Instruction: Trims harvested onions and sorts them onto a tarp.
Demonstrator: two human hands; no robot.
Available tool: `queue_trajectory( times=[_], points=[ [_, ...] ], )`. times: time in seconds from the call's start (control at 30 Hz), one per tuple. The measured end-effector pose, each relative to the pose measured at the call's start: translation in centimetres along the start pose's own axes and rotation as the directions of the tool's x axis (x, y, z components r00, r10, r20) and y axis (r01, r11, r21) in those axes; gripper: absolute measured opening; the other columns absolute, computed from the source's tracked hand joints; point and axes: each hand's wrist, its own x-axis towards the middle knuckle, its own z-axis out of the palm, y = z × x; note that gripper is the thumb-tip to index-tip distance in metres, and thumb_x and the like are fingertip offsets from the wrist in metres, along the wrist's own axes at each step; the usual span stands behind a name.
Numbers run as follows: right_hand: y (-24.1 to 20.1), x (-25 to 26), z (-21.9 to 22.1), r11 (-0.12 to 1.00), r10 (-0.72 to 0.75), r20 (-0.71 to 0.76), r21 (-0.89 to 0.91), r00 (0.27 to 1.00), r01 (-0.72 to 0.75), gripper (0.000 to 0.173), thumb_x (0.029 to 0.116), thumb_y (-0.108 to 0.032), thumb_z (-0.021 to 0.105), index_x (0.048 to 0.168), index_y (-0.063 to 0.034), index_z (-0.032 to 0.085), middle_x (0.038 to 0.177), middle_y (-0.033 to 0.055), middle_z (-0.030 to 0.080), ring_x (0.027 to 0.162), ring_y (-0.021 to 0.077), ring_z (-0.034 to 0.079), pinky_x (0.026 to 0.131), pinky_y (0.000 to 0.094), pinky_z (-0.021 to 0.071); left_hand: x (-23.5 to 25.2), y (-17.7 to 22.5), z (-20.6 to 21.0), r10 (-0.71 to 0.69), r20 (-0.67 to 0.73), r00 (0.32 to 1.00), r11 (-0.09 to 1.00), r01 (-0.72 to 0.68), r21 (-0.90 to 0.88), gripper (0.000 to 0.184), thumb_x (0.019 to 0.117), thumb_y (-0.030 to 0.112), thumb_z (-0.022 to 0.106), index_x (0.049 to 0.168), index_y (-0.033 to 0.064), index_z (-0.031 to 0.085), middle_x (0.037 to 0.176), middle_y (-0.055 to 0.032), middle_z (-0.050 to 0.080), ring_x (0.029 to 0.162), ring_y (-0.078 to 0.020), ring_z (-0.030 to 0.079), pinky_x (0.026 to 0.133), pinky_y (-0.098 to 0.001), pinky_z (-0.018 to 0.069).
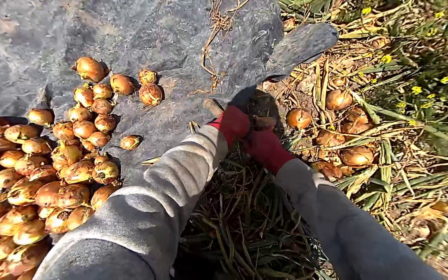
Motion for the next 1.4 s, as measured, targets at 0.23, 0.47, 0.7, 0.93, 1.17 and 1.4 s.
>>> queue_trajectory(
  times=[0.23, 0.47, 0.7, 0.93, 1.17, 1.4],
  points=[
    [0.8, -10.8, 1.6, 0.989, 0.133, -0.142, 0.089, 0.981, -0.121, 0.036, 0.1063, -0.038, 0.049, 0.104, -0.0132, 0.074, 0.09, 0.0133, 0.073, 0.083, 0.0365, 0.072, 0.07, 0.0639, 0.0559, -9.8, 8.8, 2.0, -0.269, 0.035, 0.962, 0.842, 0.253, -0.477, 0.014, 0.095, 0.01, 0.063, 0.104, 0.0017, 0.068, 0.099, -0.0195, 0.068, 0.09, -0.0378, 0.068, 0.07, -0.0554, 0.0563],
    [1.7, -9.9, 2.0, 0.943, 0.223, -0.096, 0.274, 0.97, -0.19, 0.036, 0.1058, -0.037, 0.05, 0.106, -0.0103, 0.075, 0.097, 0.0163, 0.073, 0.095, 0.0364, 0.071, 0.084, 0.0642, 0.0548, -18.7, 14.6, 5.9, -0.322, 0.321, 0.891, 0.505, 0.449, -0.737, 0.052, 0.1032, 0.027, 0.051, 0.154, 0.0169, 0.043, 0.126, -0.0144, 0.067, 0.108, -0.0332, 0.069, 0.09, -0.055, 0.056],
    [-2.8, -22.2, -2.0, 0.225, -0.143, -0.112, 0.964, 0.983, 0.143, 0.035, 0.1045, -0.038, 0.048, 0.079, -0.0198, 0.063, 0.058, -0.0031, 0.062, 0.045, 0.0042, 0.056, 0.043, 0.0208, 0.0494, -25.2, 13.1, 8.4, -0.426, -0.044, 0.904, -0.162, -0.124, -0.979, 0.063, 0.107, 0.047, 0.043, 0.163, 0.03, 0.019, 0.09, -0.0086, 0.071, 0.066, -0.0187, 0.068, 0.062, -0.0386, 0.0611],
    [-3.0, -29.8, -2.3, 0.252, -0.349, -0.071, 0.953, 0.934, 0.167, 0.029, 0.1, -0.041, 0.06, 0.079, -0.0228, 0.068, 0.059, -0.0066, 0.063, 0.047, 0.0014, 0.058, 0.045, 0.0203, 0.0515, -29.1, 15.8, 6.9, -0.325, -0.321, 0.89, -0.205, -0.397, -0.894, 0.05, 0.1067, 0.047, 0.043, 0.149, 0.0215, 0.052, 0.072, -0.0051, 0.063, 0.053, -0.0142, 0.056, 0.049, -0.0299, 0.0512],
    [-5.7, -32.0, -3.1, 0.615, -0.58, -0.543, 0.197, 0.607, 0.763, 0.026, 0.0996, -0.025, 0.065, 0.077, -0.0123, 0.066, 0.078, -0.0016, 0.069, 0.086, 0.0113, 0.071, 0.085, 0.0391, 0.0616, -27.7, 16.4, 8.6, -0.319, -0.267, 0.91, -0.588, -0.41, -0.697, 0.07, 0.1008, 0.072, 0.024, 0.149, 0.0278, 0.05, 0.082, -0.0079, 0.068, 0.056, -0.0118, 0.06, 0.049, -0.0253, 0.0523],
    [-2.2, -27.6, -0.4, 0.949, -0.073, -0.217, 0.284, 0.973, 0.134, 0.056, 0.0969, -0.045, 0.067, 0.144, -0.0167, 0.057, 0.139, 0.008, 0.064, 0.121, 0.0236, 0.066, 0.101, 0.0526, 0.0549, -29.1, 8.9, 9.6, -0.519, -0.357, 0.776, -0.854, -0.479, 0.201, 0.099, 0.0889, 0.084, 0.028, 0.144, 0.005, 0.048, 0.114, -0.0124, 0.066, 0.064, -0.0104, 0.063, 0.056, -0.0209, 0.0545]
  ],
)
